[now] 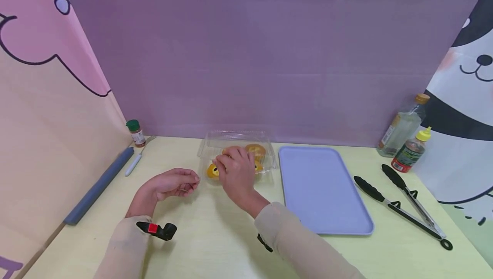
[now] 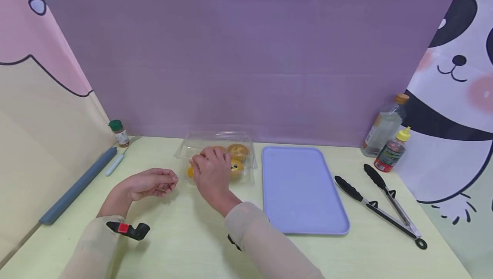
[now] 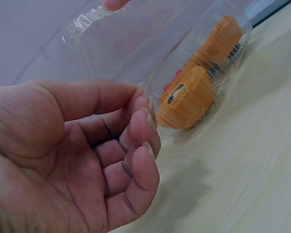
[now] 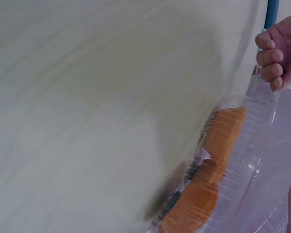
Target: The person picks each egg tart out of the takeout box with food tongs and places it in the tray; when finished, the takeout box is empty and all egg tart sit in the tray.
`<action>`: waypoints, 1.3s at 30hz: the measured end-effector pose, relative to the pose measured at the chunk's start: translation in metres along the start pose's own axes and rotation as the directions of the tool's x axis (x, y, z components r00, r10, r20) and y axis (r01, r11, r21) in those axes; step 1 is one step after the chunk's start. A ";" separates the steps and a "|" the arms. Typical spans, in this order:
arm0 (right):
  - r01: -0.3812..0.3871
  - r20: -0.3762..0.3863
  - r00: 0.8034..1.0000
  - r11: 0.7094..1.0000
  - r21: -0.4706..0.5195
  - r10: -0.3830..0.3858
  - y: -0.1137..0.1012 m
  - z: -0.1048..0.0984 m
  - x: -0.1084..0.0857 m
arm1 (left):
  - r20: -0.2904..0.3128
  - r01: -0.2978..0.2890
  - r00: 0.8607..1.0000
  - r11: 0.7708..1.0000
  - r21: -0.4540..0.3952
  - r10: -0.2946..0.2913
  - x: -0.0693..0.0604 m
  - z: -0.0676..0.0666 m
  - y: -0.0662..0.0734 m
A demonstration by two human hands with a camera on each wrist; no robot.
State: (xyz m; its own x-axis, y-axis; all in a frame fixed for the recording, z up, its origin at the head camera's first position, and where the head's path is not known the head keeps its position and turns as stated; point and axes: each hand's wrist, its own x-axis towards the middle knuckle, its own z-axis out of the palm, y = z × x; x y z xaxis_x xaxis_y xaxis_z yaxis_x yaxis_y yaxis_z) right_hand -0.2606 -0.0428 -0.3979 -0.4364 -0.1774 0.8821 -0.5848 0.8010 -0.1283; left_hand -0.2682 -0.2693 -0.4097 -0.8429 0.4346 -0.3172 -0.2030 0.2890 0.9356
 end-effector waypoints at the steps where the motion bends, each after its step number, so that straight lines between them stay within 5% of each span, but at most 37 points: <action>1: -0.007 -0.004 1.000 1.000 0.008 0.007 0.000 0.000 0.002 | 0.001 -0.004 1.000 1.000 0.001 0.004 0.000 0.000 0.000; 15: -0.012 -0.008 1.000 1.000 -0.002 0.012 0.006 -0.004 0.048 | -0.008 0.017 1.000 1.000 -0.027 -0.017 0.000 0.000 -0.003; 21: -0.029 0.085 0.996 0.997 -0.075 0.035 0.015 -0.014 0.081 | -0.005 0.006 1.000 1.000 -0.030 -0.006 0.001 0.002 -0.002; 27: -0.060 0.126 0.989 0.990 -0.127 0.076 0.041 -0.013 0.071 | -0.028 0.018 0.999 1.000 -0.005 -0.018 0.000 0.000 0.002; 32: 0.003 0.080 0.997 0.999 -0.051 0.001 0.053 -0.011 0.067 | -0.030 0.027 0.999 1.000 -0.002 -0.027 0.000 0.002 0.003; 39: 0.122 0.213 0.966 0.984 0.131 -0.148 0.056 -0.014 0.073 | -0.039 0.027 0.999 1.000 -0.004 -0.028 -0.001 0.004 0.002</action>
State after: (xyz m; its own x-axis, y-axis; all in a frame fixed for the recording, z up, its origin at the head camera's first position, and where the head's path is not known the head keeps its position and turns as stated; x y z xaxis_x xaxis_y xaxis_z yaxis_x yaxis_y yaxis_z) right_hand -0.3157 -0.0028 -0.3341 -0.4806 -0.4117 0.7743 -0.7180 0.6917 -0.0779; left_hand -0.2657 -0.2656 -0.4076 -0.8559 0.3926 -0.3365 -0.2280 0.2975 0.9271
